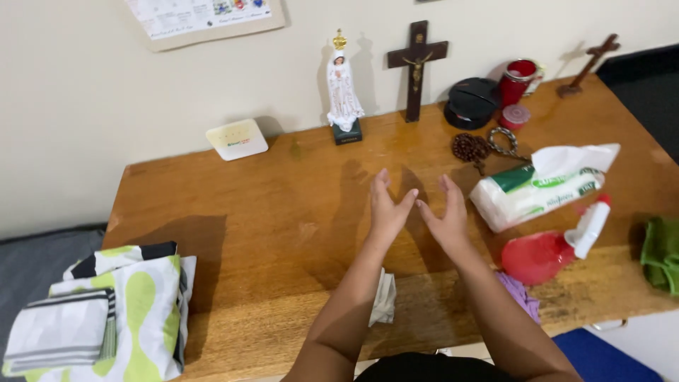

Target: Organizing religious items on a wooden table and then wiping down kitchen items near a sink.

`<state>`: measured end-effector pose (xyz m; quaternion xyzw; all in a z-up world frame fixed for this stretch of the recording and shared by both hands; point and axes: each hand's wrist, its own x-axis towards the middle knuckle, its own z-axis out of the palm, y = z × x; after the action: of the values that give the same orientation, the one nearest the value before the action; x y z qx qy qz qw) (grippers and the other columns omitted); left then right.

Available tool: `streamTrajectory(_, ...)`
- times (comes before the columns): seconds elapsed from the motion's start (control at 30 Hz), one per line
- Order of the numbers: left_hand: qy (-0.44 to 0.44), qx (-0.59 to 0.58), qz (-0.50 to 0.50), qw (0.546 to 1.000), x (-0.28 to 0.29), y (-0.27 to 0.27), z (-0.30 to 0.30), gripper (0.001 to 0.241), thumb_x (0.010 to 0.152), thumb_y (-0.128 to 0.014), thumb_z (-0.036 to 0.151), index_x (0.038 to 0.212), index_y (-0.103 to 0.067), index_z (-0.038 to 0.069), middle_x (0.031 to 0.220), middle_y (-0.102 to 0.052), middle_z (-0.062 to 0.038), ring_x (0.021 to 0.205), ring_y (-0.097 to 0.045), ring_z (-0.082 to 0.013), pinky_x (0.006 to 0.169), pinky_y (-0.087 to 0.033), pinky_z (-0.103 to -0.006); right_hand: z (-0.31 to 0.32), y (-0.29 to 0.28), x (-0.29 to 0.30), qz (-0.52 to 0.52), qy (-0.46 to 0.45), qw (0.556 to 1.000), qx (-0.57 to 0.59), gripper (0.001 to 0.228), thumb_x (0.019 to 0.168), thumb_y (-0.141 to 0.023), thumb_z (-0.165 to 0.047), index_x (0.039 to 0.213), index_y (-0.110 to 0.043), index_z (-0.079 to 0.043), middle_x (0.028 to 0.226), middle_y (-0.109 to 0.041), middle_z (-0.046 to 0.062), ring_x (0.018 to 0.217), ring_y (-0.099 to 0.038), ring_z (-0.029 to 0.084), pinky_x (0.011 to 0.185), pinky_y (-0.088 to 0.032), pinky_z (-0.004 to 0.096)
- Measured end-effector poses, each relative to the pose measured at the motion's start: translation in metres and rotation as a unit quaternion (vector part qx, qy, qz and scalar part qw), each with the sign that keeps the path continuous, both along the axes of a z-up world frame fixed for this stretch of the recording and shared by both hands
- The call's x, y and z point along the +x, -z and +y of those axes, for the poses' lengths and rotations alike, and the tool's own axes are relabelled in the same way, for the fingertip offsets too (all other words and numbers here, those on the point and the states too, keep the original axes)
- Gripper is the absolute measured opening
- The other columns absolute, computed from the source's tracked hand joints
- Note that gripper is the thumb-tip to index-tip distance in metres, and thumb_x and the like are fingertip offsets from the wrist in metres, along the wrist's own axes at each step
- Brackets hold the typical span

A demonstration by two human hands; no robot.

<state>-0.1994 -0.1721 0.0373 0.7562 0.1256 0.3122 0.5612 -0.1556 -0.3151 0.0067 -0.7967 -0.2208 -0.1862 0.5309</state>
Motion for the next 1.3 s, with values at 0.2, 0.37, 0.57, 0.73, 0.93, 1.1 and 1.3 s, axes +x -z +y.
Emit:
streamTrajectory(0.2,0.080,-0.082,0.053,0.992,-0.034,0.002,-0.044,0.074,0.086,-0.081,0.021,0.145,-0.044,-0.001,0.137,-0.052,-0.026,0.122,-0.062,-0.0431,0.101,-0.048,-0.0581,-0.049,-0.006,-0.041,0.061,0.003,0.997,0.042,0.079,0.082,-0.086,-0.018,0.148,-0.047,-0.001,0.135,-0.059,0.022,0.126,-0.060,0.040,0.101,-0.051,0.052)
streamTrajectory(0.37,0.105,-0.086,0.093,0.986,-0.063,0.019,-0.103,0.061,0.089,-0.078,0.023,0.141,-0.050,0.006,0.133,-0.061,-0.015,0.117,-0.068,-0.0311,0.098,-0.052,-0.0509,-0.102,-0.013,-0.082,0.082,-0.008,0.995,0.048,0.074,0.081,-0.085,-0.015,0.146,-0.050,-0.003,0.131,-0.062,0.019,0.122,-0.063,0.038,0.099,-0.053,0.049)
streamTrajectory(0.57,0.107,-0.082,0.080,0.988,-0.100,0.006,-0.197,0.046,0.092,-0.075,0.024,0.133,-0.058,0.009,0.126,-0.069,-0.011,0.113,-0.070,-0.0276,0.094,-0.056,-0.0458,-0.195,-0.030,-0.125,0.047,-0.029,0.998,0.042,0.067,0.082,-0.085,-0.015,0.142,-0.056,-0.005,0.126,-0.066,0.015,0.118,-0.066,0.034,0.098,-0.054,0.046)
streamTrajectory(0.73,0.134,-0.097,0.053,0.985,-0.116,0.010,-0.300,0.040,0.093,-0.073,0.017,0.130,-0.060,0.008,0.120,-0.071,-0.012,0.106,-0.071,-0.0248,0.090,-0.057,-0.0398,-0.304,-0.020,-0.145,0.046,-0.013,0.998,0.037,0.065,0.082,-0.086,-0.020,0.140,-0.059,-0.008,0.125,-0.069,0.011,0.117,-0.068,0.029,0.099,-0.055,0.043)
streamTrajectory(0.93,0.177,-0.129,0.042,0.975,-0.115,0.021,-0.408,0.040,0.092,-0.076,0.016,0.127,-0.060,0.008,0.119,-0.071,-0.013,0.104,-0.070,-0.0243,0.087,-0.058,-0.0370,-0.423,-0.015,-0.152,0.074,0.062,0.995,0.036,0.059,0.087,-0.084,-0.021,0.137,-0.056,-0.004,0.124,-0.067,0.016,0.118,-0.067,0.035,0.096,-0.055,0.047)
streamTrajectory(1.1,0.226,-0.098,0.050,0.968,-0.116,-0.005,-0.460,0.043,0.090,-0.078,0.019,0.127,-0.060,0.005,0.117,-0.070,-0.015,0.101,-0.071,-0.0264,0.084,-0.058,-0.0360,-0.475,-0.021,-0.147,0.065,0.111,0.991,0.041,0.058,0.089,-0.083,-0.018,0.138,-0.054,-0.003,0.126,-0.065,0.017,0.118,-0.066,0.034,0.097,-0.054,0.045)
streamTrajectory(1.3,0.253,-0.089,0.068,0.961,-0.075,0.011,-0.486,0.046,0.091,-0.076,0.020,0.131,-0.058,0.006,0.121,-0.070,-0.015,0.103,-0.072,-0.0280,0.087,-0.056,-0.0374,-0.495,-0.035,-0.128,0.089,0.125,0.987,0.052,0.054,0.091,-0.081,-0.014,0.137,-0.054,-0.001,0.127,-0.063,0.018,0.121,-0.064,0.037,0.100,-0.052,0.048)
